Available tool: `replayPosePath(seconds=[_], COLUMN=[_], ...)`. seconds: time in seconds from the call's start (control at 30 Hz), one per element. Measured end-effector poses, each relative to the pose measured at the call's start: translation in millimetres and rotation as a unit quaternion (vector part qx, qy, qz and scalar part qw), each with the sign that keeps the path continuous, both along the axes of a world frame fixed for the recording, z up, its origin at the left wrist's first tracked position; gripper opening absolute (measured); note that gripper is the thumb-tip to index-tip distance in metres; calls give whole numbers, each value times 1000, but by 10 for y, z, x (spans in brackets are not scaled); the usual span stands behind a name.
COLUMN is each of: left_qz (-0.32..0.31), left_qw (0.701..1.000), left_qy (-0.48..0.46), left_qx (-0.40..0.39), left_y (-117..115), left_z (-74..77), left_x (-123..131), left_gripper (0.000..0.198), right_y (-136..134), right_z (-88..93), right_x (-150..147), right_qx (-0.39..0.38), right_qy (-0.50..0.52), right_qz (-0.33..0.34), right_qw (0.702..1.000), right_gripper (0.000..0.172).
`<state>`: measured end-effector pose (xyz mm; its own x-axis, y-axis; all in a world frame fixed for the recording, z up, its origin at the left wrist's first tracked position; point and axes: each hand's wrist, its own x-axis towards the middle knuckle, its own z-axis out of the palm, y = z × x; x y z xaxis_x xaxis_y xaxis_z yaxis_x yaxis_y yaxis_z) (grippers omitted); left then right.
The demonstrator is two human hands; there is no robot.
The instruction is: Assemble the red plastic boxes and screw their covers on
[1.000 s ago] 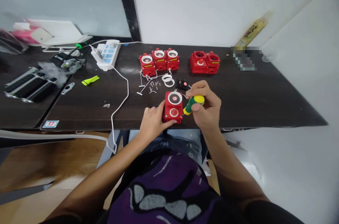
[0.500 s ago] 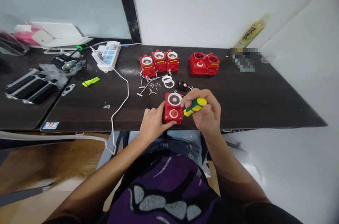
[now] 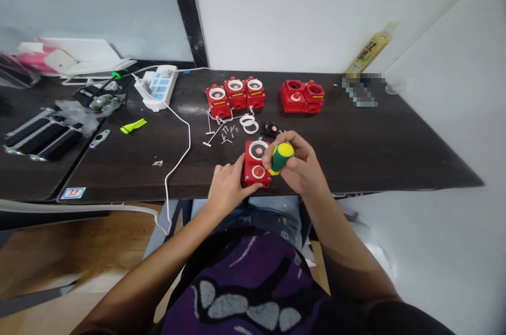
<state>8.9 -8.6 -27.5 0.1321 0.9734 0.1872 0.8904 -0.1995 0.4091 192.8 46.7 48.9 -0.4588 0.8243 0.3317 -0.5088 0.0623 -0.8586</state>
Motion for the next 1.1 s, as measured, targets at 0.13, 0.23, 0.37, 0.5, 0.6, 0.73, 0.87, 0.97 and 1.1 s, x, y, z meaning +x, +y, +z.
replayPosePath(seconds=[0.13, 0.23, 0.37, 0.5, 0.6, 0.73, 0.87, 0.97, 1.1], left_qz=[-4, -8, -7, -9, -12, -11, -10, -8, -7], left_qw=[1000, 1000, 1000, 1000, 1000, 1000, 1000, 1000, 1000], left_qy=[-2, 3, 9, 6, 3, 1, 6, 7, 8], left_qx=[4, 5, 9, 12, 10, 9, 8, 5, 4], left_y=[2, 11, 9, 1, 2, 7, 6, 6, 10], left_z=[7, -9, -37, -38, -31, -34, -35, -29, -22], left_x=[1, -8, -17, -19, -22, -23, -21, -22, -18], left_gripper=[87, 90, 92, 90, 91, 91, 89, 89, 90], right_y=[-57, -87, -65, -14, -12, -78, -136, -132, -92], right_z=[11, -7, -28, -21, -12, 30, 65, 34, -15], right_x=[-43, -96, -121, -80, -36, -29, -83, -111, -110], right_qx=[1, 35, 50, 43, 68, 71, 57, 65, 78], right_qy=[-13, -3, 12, 9, -21, -48, -28, -9, 5], right_qz=[-51, -101, -142, -142, -133, -133, -197, -206, -205], right_qw=[999, 994, 988, 989, 989, 987, 978, 976, 976], right_gripper=[30, 37, 50, 47, 41, 38, 40, 45, 51])
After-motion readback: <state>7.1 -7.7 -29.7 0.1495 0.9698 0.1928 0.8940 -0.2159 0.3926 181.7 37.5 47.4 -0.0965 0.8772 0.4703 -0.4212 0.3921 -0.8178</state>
